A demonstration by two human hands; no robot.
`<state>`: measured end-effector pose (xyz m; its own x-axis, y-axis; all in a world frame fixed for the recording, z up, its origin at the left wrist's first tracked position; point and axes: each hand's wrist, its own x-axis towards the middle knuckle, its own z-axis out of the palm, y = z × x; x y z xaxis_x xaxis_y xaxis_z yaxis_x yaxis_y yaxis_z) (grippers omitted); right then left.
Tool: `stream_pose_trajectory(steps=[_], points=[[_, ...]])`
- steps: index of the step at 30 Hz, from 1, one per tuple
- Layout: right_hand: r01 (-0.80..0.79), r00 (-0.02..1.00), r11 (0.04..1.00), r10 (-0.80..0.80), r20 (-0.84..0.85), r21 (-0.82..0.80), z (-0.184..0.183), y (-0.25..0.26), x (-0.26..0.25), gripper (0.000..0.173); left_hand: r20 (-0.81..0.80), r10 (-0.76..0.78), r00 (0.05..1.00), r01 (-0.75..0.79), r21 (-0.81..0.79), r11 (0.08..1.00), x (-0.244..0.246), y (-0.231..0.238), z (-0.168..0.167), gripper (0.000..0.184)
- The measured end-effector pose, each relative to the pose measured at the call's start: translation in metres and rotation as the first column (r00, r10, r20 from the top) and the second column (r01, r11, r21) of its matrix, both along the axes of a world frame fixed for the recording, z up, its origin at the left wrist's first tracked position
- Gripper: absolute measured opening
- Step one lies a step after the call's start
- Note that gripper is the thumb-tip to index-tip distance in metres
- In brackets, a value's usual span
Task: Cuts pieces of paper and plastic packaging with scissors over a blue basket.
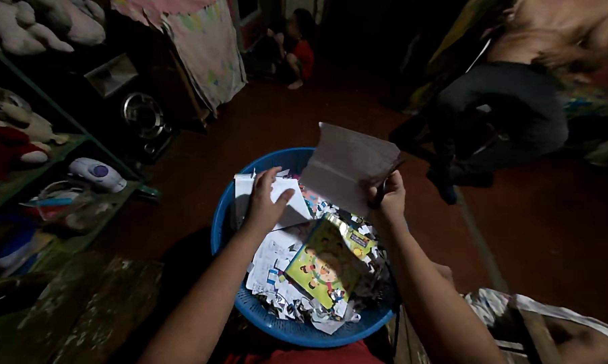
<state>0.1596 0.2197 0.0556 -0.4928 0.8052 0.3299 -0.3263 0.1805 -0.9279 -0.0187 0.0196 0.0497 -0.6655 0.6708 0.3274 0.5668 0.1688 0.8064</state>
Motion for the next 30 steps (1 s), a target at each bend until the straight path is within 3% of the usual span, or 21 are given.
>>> stream_pose_trajectory(steps=[2, 4, 8, 12, 15, 19, 21, 24, 27, 30], points=[[-0.101, 0.995, 0.994, 0.101, 0.013, -0.038, 0.001, -0.007, -0.001, 0.04, 0.121, -0.098, 0.988, 0.098, 0.006, 0.995, 0.003, 0.003, -0.005, 0.076], [-0.163, 0.983, 0.986, 0.166, 0.079, -0.034, 0.001, -0.011, -0.002, 0.044, 0.224, -0.164, 0.961, 0.16, 0.035, 0.987, 0.003, 0.004, -0.007, 0.078], [-0.24, 0.965, 0.971, 0.239, 0.11, -0.002, -0.004, -0.012, -0.006, 0.039, 0.359, -0.166, 0.918, 0.146, 0.082, 0.986, 0.005, 0.003, -0.001, 0.039], [-0.25, 0.966, 0.968, 0.251, 0.057, -0.022, -0.009, -0.007, -0.007, 0.041, 0.385, -0.175, 0.906, 0.112, 0.18, 0.977, 0.004, 0.001, -0.003, 0.036], [-0.293, 0.956, 0.955, 0.293, -0.006, -0.051, -0.011, -0.003, -0.004, 0.042, 0.462, -0.215, 0.86, 0.097, 0.266, 0.959, 0.007, 0.0, 0.0, 0.022], [-0.443, 0.891, 0.892, 0.428, -0.149, -0.09, -0.013, 0.003, -0.002, 0.031, 0.297, -0.27, 0.916, 0.197, 0.254, 0.947, 0.0, -0.003, -0.005, 0.027], [-0.468, 0.879, 0.875, 0.446, -0.171, -0.124, -0.015, 0.007, -0.004, 0.041, 0.265, -0.247, 0.932, 0.18, 0.252, 0.951, -0.001, -0.002, -0.008, 0.028], [-0.407, 0.913, 0.906, 0.408, -0.019, -0.114, -0.012, 0.007, -0.006, 0.041, 0.151, -0.225, 0.963, 0.184, 0.246, 0.952, -0.001, 0.0, -0.009, 0.028], [-0.446, 0.883, 0.889, 0.456, 0.108, -0.106, -0.006, -0.001, -0.007, 0.049, 0.042, -0.223, 0.974, 0.206, 0.238, 0.949, -0.001, 0.001, -0.01, 0.031], [-0.42, 0.888, 0.902, 0.432, 0.16, -0.102, -0.004, -0.008, -0.009, 0.037, 0.04, -0.221, 0.974, 0.205, 0.242, 0.948, -0.002, -0.001, -0.01, 0.034]])
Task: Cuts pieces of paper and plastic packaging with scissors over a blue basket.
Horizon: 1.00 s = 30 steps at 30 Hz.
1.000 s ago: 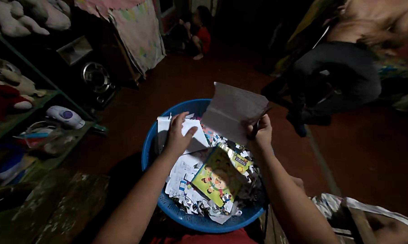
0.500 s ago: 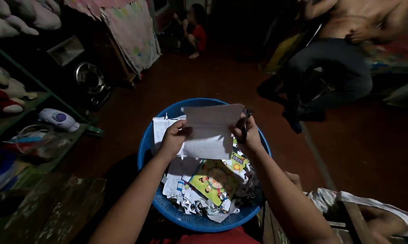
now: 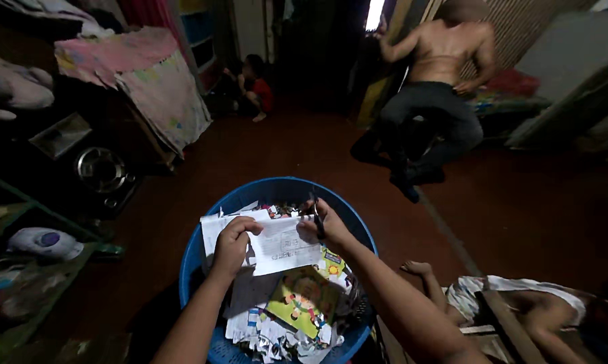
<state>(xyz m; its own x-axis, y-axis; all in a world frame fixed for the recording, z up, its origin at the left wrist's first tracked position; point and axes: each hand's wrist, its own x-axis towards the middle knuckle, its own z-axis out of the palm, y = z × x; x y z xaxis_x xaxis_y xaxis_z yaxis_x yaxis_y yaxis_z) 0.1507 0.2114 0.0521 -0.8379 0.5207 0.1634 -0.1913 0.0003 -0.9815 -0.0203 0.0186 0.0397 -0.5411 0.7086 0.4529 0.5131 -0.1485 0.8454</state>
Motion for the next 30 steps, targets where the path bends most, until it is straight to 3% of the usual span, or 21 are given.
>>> stream_pose_trajectory(steps=[5, 10, 18, 25, 30], points=[[0.039, 0.999, 0.999, -0.039, -0.017, 0.015, 0.001, -0.002, 0.0, 0.031, 0.041, -0.073, 0.996, 0.069, 0.095, 0.993, -0.001, -0.002, -0.004, 0.031], [0.066, 0.996, 0.997, -0.064, -0.06, 0.041, 0.0, -0.006, 0.0, 0.03, -0.08, 0.091, 0.993, -0.099, -0.096, 0.99, 0.01, 0.002, 0.004, 0.028], [0.138, 0.989, 0.984, -0.131, -0.068, 0.114, 0.004, -0.009, 0.002, 0.029, -0.158, 0.152, 0.976, -0.152, 0.017, 0.988, 0.011, 0.004, 0.003, 0.025], [0.12, 0.985, 0.989, -0.108, -0.131, 0.086, 0.001, -0.009, 0.002, 0.028, 0.093, 0.186, 0.978, -0.19, 0.041, 0.981, 0.015, 0.005, 0.008, 0.052], [0.117, 0.985, 0.987, -0.1, -0.144, 0.113, 0.0, -0.01, 0.003, 0.026, 0.142, 0.136, 0.98, -0.144, 0.042, 0.989, 0.013, 0.005, 0.006, 0.041]])
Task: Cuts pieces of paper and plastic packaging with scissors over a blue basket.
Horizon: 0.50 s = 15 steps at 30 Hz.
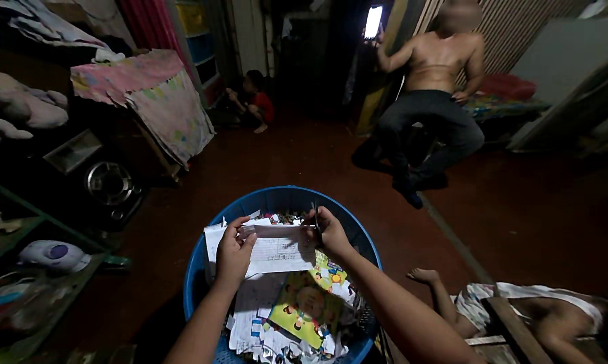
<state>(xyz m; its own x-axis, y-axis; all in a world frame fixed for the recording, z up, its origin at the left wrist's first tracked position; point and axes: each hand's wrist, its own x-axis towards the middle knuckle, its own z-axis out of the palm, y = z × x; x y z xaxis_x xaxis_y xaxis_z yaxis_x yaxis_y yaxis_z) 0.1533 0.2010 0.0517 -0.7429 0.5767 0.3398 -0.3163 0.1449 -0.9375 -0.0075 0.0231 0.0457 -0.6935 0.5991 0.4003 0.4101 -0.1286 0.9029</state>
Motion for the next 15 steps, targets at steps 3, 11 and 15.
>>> stream_pose_trajectory(steps=[3, 11, 15], points=[[0.003, 1.0, 1.0, -0.004, 0.021, 0.025, 0.0006, 0.0012, 0.0011, 0.027, -0.04, -0.015, 0.999, 0.013, -0.068, 0.998, -0.0003, -0.0037, 0.0018, 0.033], [-0.12, 0.983, 0.973, 0.089, 0.159, 0.198, 0.0018, -0.006, 0.0025, 0.024, -0.382, -0.065, 0.922, -0.01, -0.191, 0.982, 0.0013, -0.0075, -0.0027, 0.023], [-0.062, 0.979, 0.986, 0.029, 0.203, 0.156, 0.0013, -0.0051, 0.001, 0.029, -0.307, -0.092, 0.947, 0.019, -0.232, 0.973, 0.0037, -0.0075, -0.0021, 0.018]])
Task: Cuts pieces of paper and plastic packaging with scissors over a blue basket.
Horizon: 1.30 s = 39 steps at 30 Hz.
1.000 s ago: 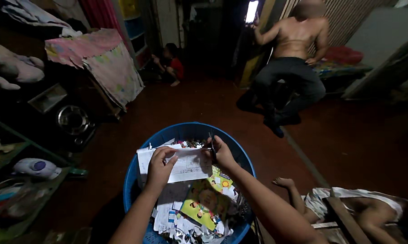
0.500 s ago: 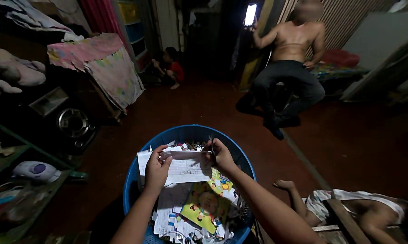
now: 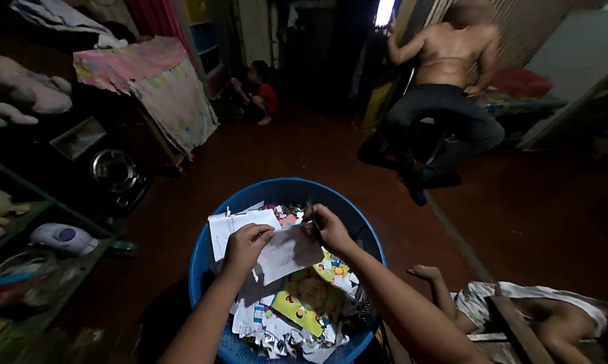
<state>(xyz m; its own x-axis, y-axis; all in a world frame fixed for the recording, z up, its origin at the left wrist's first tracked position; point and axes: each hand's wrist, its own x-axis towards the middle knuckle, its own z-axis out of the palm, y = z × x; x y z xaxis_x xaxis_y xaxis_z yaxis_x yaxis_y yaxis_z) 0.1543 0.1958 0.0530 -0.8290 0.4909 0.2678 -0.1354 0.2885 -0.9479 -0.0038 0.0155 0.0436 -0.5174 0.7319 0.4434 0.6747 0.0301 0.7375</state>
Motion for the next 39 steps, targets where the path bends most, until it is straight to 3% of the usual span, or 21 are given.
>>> stream_pose_trajectory(steps=[13, 31, 36, 39], points=[[0.047, 0.999, 0.975, -0.041, 0.032, -0.217, -0.002, 0.007, -0.006, 0.035, 0.303, 0.059, 0.951, -0.018, -0.137, 0.99, -0.001, 0.002, 0.016, 0.015], [-0.016, 0.999, 0.977, 0.024, 0.034, -0.214, -0.001, 0.007, -0.004, 0.042, 0.176, 0.029, 0.984, 0.002, -0.173, 0.985, -0.001, 0.001, 0.012, 0.015], [-0.112, 0.992, 0.966, 0.093, -0.087, -0.234, -0.003, 0.009, -0.004, 0.046, 0.209, 0.001, 0.978, 0.044, -0.211, 0.976, -0.003, 0.001, 0.012, 0.016], [-0.129, 0.99, 0.97, 0.115, -0.078, -0.206, -0.004, 0.007, -0.004, 0.046, 0.215, -0.037, 0.976, 0.089, -0.236, 0.968, -0.002, 0.001, 0.013, 0.016]])
